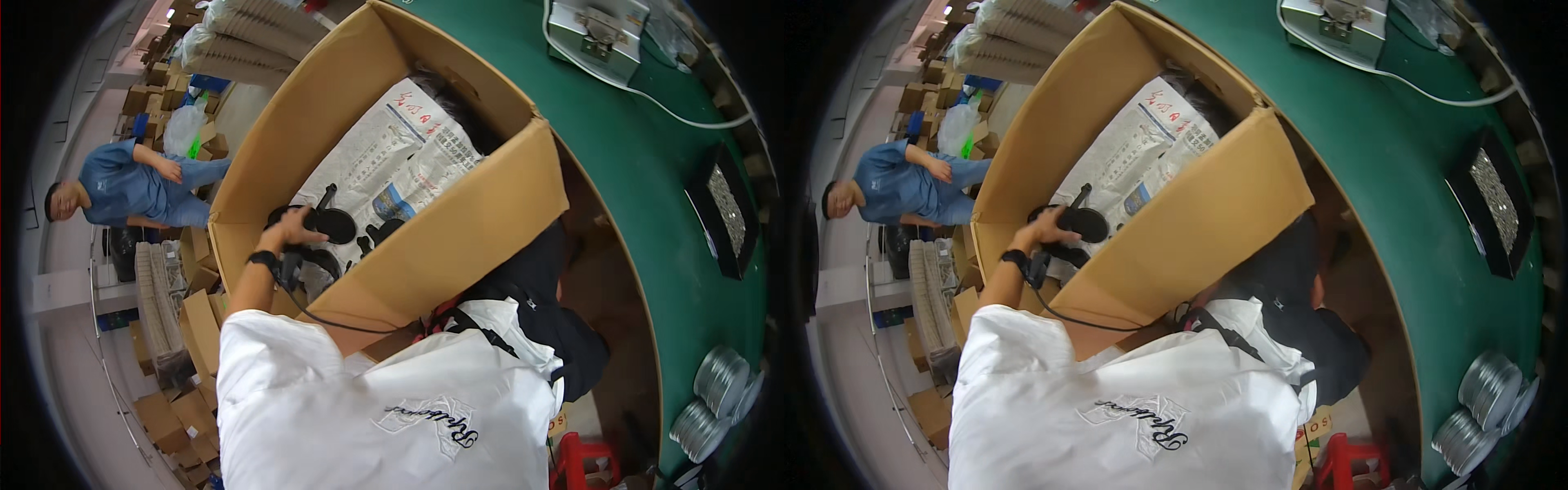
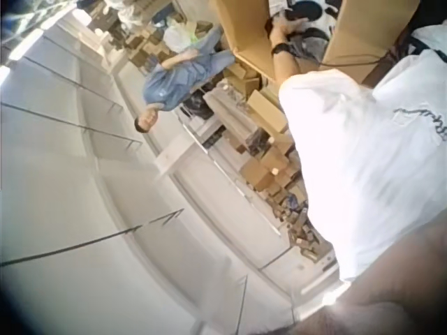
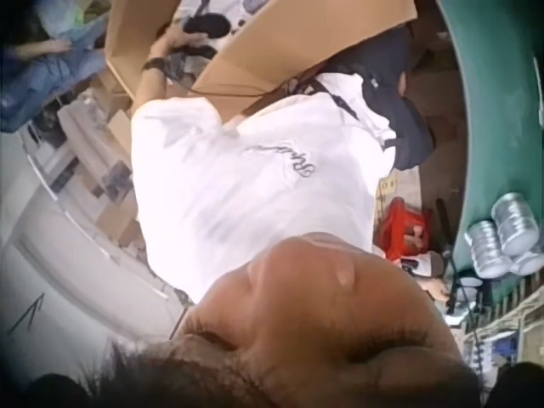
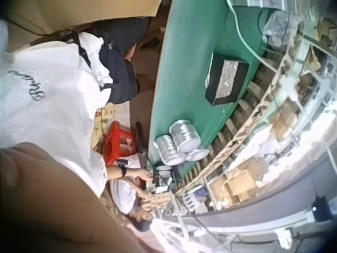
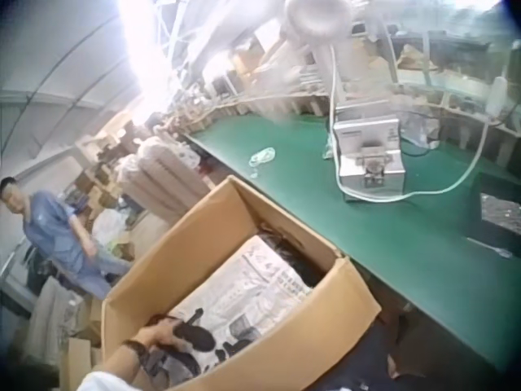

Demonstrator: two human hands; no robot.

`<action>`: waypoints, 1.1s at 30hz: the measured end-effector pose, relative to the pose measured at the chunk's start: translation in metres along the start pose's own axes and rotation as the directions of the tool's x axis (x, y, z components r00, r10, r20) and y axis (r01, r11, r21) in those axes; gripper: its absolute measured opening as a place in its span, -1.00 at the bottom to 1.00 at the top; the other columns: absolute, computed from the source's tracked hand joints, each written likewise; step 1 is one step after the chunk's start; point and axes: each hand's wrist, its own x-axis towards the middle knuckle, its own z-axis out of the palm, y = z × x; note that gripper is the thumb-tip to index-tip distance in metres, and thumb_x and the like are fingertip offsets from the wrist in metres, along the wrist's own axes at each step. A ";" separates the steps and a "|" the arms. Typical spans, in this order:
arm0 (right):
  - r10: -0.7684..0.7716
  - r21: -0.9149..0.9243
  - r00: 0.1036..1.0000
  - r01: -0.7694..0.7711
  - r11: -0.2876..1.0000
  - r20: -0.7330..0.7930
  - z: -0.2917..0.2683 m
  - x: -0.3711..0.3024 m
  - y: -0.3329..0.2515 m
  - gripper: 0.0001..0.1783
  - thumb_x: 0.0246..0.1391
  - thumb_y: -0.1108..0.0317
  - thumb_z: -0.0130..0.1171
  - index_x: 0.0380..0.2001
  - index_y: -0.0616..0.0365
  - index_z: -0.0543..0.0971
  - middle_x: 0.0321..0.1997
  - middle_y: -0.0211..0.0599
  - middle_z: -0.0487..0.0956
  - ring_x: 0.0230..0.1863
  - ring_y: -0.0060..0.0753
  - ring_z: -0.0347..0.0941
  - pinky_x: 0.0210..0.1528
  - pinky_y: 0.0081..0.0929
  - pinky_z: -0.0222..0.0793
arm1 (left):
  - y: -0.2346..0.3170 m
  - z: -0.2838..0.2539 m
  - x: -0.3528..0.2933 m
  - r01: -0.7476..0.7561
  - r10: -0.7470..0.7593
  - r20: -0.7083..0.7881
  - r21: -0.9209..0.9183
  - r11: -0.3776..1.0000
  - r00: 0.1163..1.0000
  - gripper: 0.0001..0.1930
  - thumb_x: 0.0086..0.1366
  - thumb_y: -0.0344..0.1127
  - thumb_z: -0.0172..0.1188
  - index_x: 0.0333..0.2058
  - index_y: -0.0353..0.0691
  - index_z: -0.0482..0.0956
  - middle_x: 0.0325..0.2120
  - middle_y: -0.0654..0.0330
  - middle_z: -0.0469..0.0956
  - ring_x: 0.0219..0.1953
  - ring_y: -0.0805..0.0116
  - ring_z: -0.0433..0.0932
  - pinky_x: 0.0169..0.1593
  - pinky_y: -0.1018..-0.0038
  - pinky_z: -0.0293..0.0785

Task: The recorder is assembling circular electronic components, involving placing a cover onto a base and using an electric screwdriver to secure screws.

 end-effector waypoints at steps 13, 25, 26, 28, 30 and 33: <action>-0.023 0.089 0.995 0.014 0.996 0.100 0.011 0.002 -0.050 -0.72 0.29 0.30 0.04 -0.14 0.31 0.57 -0.24 -0.04 0.62 -0.37 -0.11 0.58 -0.30 -0.15 0.54 | -0.075 0.023 0.037 0.089 -0.095 -0.591 -0.039 0.995 0.801 -0.25 0.21 0.33 0.18 0.01 -0.32 0.62 0.04 -0.16 0.56 0.15 -0.06 0.48 0.26 0.29 0.31; 0.116 0.103 0.990 -0.123 0.987 0.078 0.008 -0.022 -0.039 -0.75 0.28 0.35 0.04 -0.16 0.35 0.56 -0.24 -0.02 0.62 -0.37 -0.12 0.58 -0.28 -0.18 0.55 | -0.044 0.040 0.017 -0.058 -0.239 -0.672 -0.387 0.920 0.701 -0.35 0.15 0.03 0.38 -0.08 -0.56 0.59 0.04 -0.31 0.41 0.11 -0.21 0.41 0.20 0.15 0.33; 0.135 0.101 0.989 -0.141 0.985 0.068 0.007 -0.025 -0.036 -0.75 0.28 0.36 0.04 -0.16 0.35 0.56 -0.24 -0.02 0.62 -0.36 -0.12 0.58 -0.27 -0.19 0.55 | -0.038 0.039 0.015 -0.068 -0.218 -0.670 -0.372 0.926 0.710 -0.38 0.14 -0.01 0.40 -0.10 -0.57 0.59 0.03 -0.31 0.41 0.12 -0.22 0.40 0.19 0.16 0.34; 0.185 0.126 0.980 -0.194 0.973 0.078 0.016 -0.038 -0.038 -0.75 0.28 0.37 0.04 -0.16 0.36 0.56 -0.24 -0.02 0.62 -0.36 -0.13 0.58 -0.27 -0.19 0.55 | -0.071 0.020 0.001 -0.099 -0.206 -0.621 -0.420 0.902 0.757 -0.44 0.12 -0.07 0.44 -0.16 -0.56 0.62 -0.10 -0.27 0.53 -0.01 -0.12 0.53 0.08 0.23 0.44; 0.201 0.112 0.979 -0.202 0.973 0.014 0.000 -0.034 -0.031 -0.76 0.28 0.38 0.04 -0.17 0.37 0.55 -0.24 -0.01 0.61 -0.36 -0.13 0.57 -0.27 -0.20 0.55 | -0.023 -0.013 -0.011 -0.202 -0.207 -0.641 -0.504 0.840 0.739 -0.50 0.14 -0.11 0.43 -0.20 -0.53 0.63 -0.21 -0.19 0.60 -0.13 0.01 0.59 -0.01 0.28 0.49; 0.234 0.150 0.972 -0.226 0.963 -0.039 -0.012 -0.035 -0.037 -0.76 0.28 0.39 0.04 -0.17 0.38 0.55 -0.24 -0.01 0.61 -0.36 -0.13 0.57 -0.26 -0.21 0.55 | 0.031 -0.093 -0.076 -0.576 -0.130 -0.694 -0.674 0.462 0.708 -0.70 0.26 -0.25 0.35 -0.25 -0.46 0.68 -0.37 0.16 0.69 -0.32 0.49 0.61 -0.19 0.49 0.54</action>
